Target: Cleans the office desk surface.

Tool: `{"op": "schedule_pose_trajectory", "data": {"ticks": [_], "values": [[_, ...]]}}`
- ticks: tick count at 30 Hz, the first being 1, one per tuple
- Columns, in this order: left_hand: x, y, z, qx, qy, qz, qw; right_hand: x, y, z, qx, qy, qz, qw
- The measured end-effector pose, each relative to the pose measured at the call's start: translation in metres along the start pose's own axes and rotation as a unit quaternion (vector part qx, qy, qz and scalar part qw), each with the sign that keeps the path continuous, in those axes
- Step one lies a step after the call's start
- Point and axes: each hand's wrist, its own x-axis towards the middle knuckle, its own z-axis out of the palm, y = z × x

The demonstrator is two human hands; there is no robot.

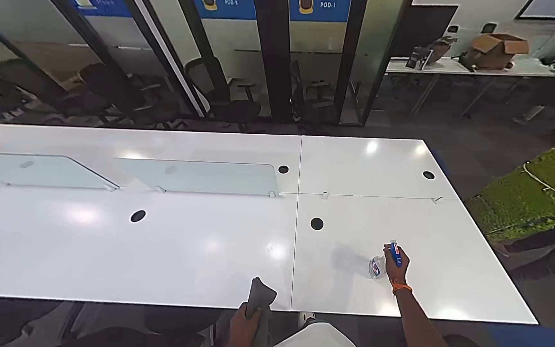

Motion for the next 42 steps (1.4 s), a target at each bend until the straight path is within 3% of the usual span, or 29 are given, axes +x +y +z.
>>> {"op": "schedule_pose_trajectory", "data": {"ticks": [4,10,17,22,25,27,29,31,32,34,36,37,38,40,42], "values": [[-0.002,0.012,0.004,-0.141,0.008,-0.002,0.990,-0.008,0.005,-0.010,0.004,0.026,0.018,0.999],[-0.009,0.040,-0.004,-0.279,-0.020,-0.002,0.960,-0.028,0.029,-0.011,-0.009,-0.033,0.062,0.997],[-0.020,0.070,-0.019,-0.464,-0.089,0.017,0.881,-0.060,0.026,-0.021,-0.080,-0.072,0.190,0.976],[-0.026,0.093,-0.025,-0.498,-0.127,0.033,0.857,-0.115,0.027,-0.045,-0.184,-0.020,0.141,0.973],[-0.033,0.101,-0.028,-0.498,-0.167,0.047,0.850,-0.158,0.024,-0.053,-0.307,0.041,0.167,0.936],[-0.038,0.104,-0.033,-0.495,-0.189,0.058,0.846,-0.182,0.025,-0.049,-0.327,0.046,0.189,0.925],[-0.044,0.104,-0.041,-0.502,-0.211,0.079,0.835,-0.200,0.022,-0.036,-0.268,-0.022,0.203,0.941],[-0.053,0.103,-0.052,-0.524,-0.230,0.116,0.812,-0.209,0.012,-0.011,-0.127,-0.166,0.223,0.952],[-0.057,0.099,-0.057,-0.542,-0.236,0.136,0.795,-0.212,0.000,0.007,-0.049,-0.240,0.242,0.939],[-0.062,0.084,-0.063,-0.566,-0.217,0.155,0.780,-0.216,-0.041,0.050,0.090,-0.362,0.335,0.865],[-0.065,0.067,-0.064,-0.560,-0.152,0.095,0.809,-0.224,-0.101,0.089,0.212,-0.443,0.410,0.769],[-0.061,0.056,-0.063,-0.560,-0.144,0.050,0.814,-0.229,-0.137,0.104,0.249,-0.459,0.419,0.743],[-0.055,0.045,-0.065,-0.576,-0.160,0.008,0.802,-0.236,-0.166,0.117,0.262,-0.465,0.416,0.737],[-0.037,0.021,-0.069,-0.608,-0.225,-0.055,0.759,-0.251,-0.192,0.140,0.236,-0.459,0.391,0.762],[-0.031,-0.004,-0.084,-0.606,-0.237,-0.067,0.757,-0.268,-0.197,0.166,0.225,-0.447,0.350,0.792]]}}
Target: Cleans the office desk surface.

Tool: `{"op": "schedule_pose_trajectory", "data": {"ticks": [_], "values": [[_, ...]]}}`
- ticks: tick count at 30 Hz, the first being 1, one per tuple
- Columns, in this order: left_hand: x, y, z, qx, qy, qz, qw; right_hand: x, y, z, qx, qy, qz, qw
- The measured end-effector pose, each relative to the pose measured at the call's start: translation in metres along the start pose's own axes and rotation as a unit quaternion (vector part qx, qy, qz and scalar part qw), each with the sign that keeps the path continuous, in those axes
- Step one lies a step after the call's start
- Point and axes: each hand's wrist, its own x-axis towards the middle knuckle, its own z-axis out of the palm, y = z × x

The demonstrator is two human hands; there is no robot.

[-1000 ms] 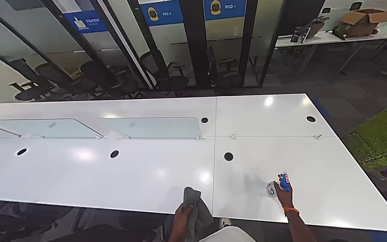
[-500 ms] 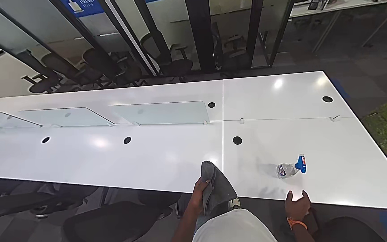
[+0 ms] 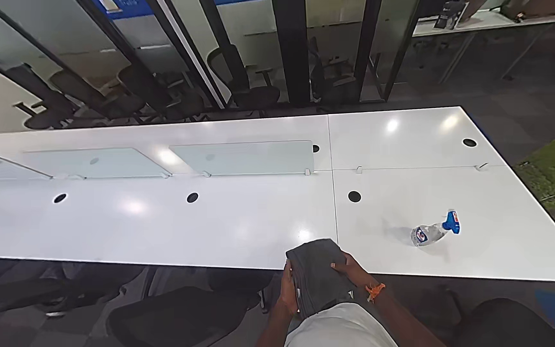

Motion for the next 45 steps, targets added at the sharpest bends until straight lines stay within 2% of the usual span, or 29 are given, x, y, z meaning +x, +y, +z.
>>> {"op": "schedule_pose_trajectory", "data": {"ticks": [2,6,8,13,18,20,22,24,25,28,30,33,36,39,45], "values": [[-0.015,0.014,-0.024,0.010,-0.013,0.006,1.000,0.000,0.005,0.022,-0.018,0.013,-0.026,0.999],[-0.056,0.050,-0.057,0.067,-0.057,0.045,0.995,-0.033,-0.011,0.072,0.003,0.004,-0.068,0.998],[-0.062,0.060,-0.066,0.112,-0.046,0.046,0.992,-0.041,-0.004,0.086,0.005,0.017,-0.079,0.997],[-0.045,0.051,-0.094,0.223,-0.011,0.048,0.974,-0.039,0.035,0.106,-0.044,0.060,-0.080,0.994],[-0.054,0.044,-0.102,0.241,-0.008,0.045,0.969,-0.050,0.065,0.114,-0.088,0.161,-0.059,0.981],[-0.055,0.041,-0.105,0.243,-0.015,0.058,0.968,-0.047,0.079,0.113,-0.156,0.223,-0.037,0.962],[-0.057,0.039,-0.105,0.255,-0.018,0.081,0.963,-0.049,0.092,0.115,-0.292,0.255,-0.049,0.920],[-0.057,0.039,-0.105,0.278,-0.010,0.113,0.954,-0.054,0.099,0.125,-0.395,0.244,-0.129,0.876],[-0.056,0.040,-0.105,0.288,0.001,0.125,0.949,-0.058,0.097,0.133,-0.417,0.214,-0.164,0.868],[-0.056,0.044,-0.103,0.308,0.038,0.137,0.941,-0.066,0.087,0.162,-0.437,0.081,-0.188,0.876],[-0.059,0.048,-0.100,0.304,0.054,0.130,0.942,-0.064,0.087,0.176,-0.452,0.043,-0.182,0.872],[-0.064,0.054,-0.100,0.259,0.038,0.109,0.959,-0.057,0.086,0.183,-0.460,0.052,-0.188,0.866],[-0.073,0.056,-0.106,0.174,-0.036,0.087,0.980,-0.051,0.086,0.179,-0.436,0.077,-0.246,0.862],[-0.082,0.053,-0.111,0.127,-0.097,0.085,0.983,-0.049,0.084,0.181,-0.424,0.098,-0.258,0.862],[-0.082,0.050,-0.114,0.144,-0.071,0.118,0.980,-0.051,0.081,0.197,-0.396,0.120,-0.197,0.889]]}}
